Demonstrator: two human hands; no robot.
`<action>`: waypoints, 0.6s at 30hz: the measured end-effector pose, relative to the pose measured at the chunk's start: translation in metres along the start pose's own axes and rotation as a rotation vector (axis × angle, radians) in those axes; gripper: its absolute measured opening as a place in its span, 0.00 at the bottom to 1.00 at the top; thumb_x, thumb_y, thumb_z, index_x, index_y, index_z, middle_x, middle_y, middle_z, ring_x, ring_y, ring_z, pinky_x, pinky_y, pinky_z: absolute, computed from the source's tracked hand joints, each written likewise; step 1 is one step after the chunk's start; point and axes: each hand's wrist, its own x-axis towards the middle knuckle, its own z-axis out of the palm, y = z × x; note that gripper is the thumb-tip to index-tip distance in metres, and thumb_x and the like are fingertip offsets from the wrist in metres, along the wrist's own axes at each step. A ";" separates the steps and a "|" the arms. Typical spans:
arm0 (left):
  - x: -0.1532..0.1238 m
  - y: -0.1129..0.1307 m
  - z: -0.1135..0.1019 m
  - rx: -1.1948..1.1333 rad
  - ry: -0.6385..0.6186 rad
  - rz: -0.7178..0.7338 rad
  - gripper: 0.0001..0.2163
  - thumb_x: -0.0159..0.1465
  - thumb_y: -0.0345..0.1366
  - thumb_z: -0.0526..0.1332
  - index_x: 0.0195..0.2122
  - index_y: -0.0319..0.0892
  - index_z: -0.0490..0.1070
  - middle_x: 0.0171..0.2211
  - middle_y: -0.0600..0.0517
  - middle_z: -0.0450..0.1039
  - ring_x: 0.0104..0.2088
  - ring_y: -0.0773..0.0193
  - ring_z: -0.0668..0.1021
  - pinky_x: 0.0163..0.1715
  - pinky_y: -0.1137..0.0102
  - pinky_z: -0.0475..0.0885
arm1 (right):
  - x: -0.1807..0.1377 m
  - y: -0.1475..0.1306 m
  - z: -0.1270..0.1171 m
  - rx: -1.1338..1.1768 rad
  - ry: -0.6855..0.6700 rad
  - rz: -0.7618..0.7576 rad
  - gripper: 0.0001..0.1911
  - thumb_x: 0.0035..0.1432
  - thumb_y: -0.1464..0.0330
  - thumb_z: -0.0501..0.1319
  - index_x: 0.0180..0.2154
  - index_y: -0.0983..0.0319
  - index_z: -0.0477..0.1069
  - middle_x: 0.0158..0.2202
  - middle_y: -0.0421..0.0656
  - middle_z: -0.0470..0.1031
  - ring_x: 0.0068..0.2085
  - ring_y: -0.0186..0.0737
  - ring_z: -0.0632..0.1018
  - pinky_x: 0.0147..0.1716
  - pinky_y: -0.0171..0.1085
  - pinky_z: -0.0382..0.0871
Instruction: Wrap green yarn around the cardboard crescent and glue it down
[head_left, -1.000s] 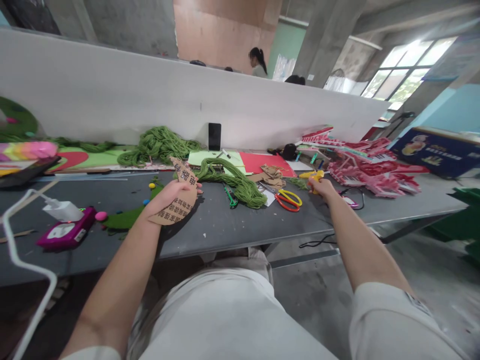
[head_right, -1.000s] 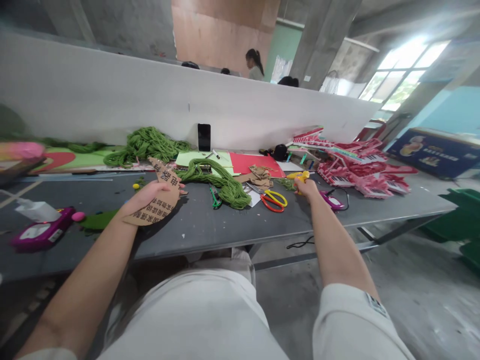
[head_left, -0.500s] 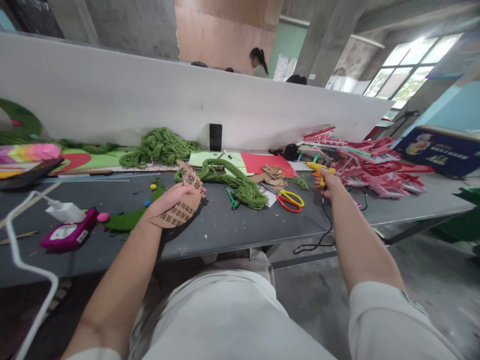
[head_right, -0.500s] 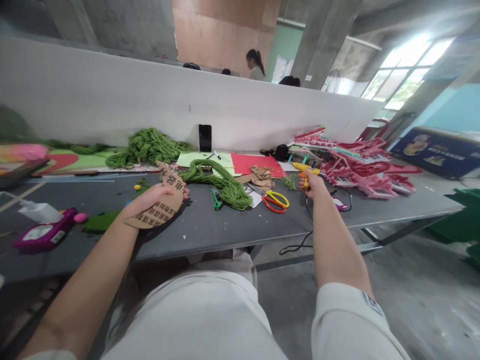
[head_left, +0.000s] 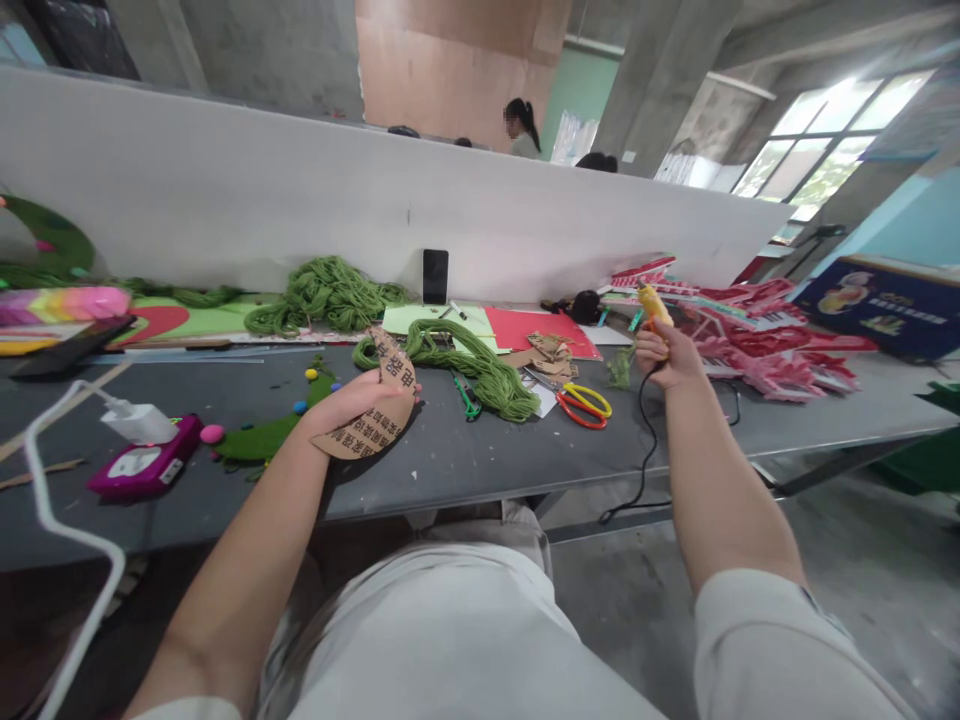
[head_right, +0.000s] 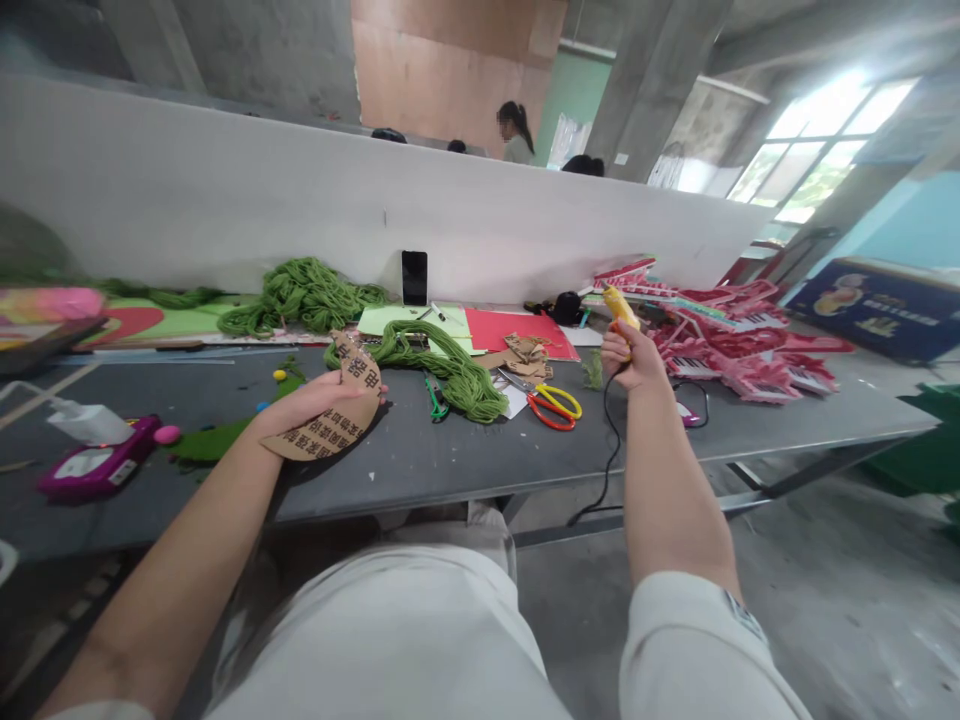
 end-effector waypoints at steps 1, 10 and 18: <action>-0.001 0.000 0.000 0.002 0.001 -0.002 0.23 0.49 0.45 0.76 0.44 0.42 0.81 0.53 0.40 0.81 0.54 0.41 0.81 0.55 0.54 0.77 | 0.001 -0.001 0.002 0.006 -0.002 0.000 0.10 0.71 0.68 0.55 0.34 0.60 0.64 0.19 0.30 0.52 0.16 0.24 0.52 0.13 0.21 0.54; -0.001 -0.003 0.001 0.004 -0.003 -0.015 0.22 0.51 0.46 0.75 0.45 0.42 0.81 0.52 0.41 0.81 0.51 0.44 0.83 0.51 0.57 0.79 | 0.006 0.006 0.001 -0.023 -0.009 0.053 0.14 0.75 0.69 0.49 0.33 0.60 0.63 0.20 0.31 0.52 0.17 0.24 0.52 0.15 0.21 0.53; -0.005 0.000 0.005 0.035 -0.020 -0.029 0.22 0.51 0.46 0.75 0.45 0.41 0.81 0.51 0.41 0.81 0.51 0.45 0.83 0.49 0.59 0.79 | 0.003 0.016 -0.014 -0.092 0.004 0.130 0.15 0.75 0.65 0.47 0.38 0.63 0.67 0.20 0.31 0.52 0.16 0.23 0.51 0.14 0.22 0.50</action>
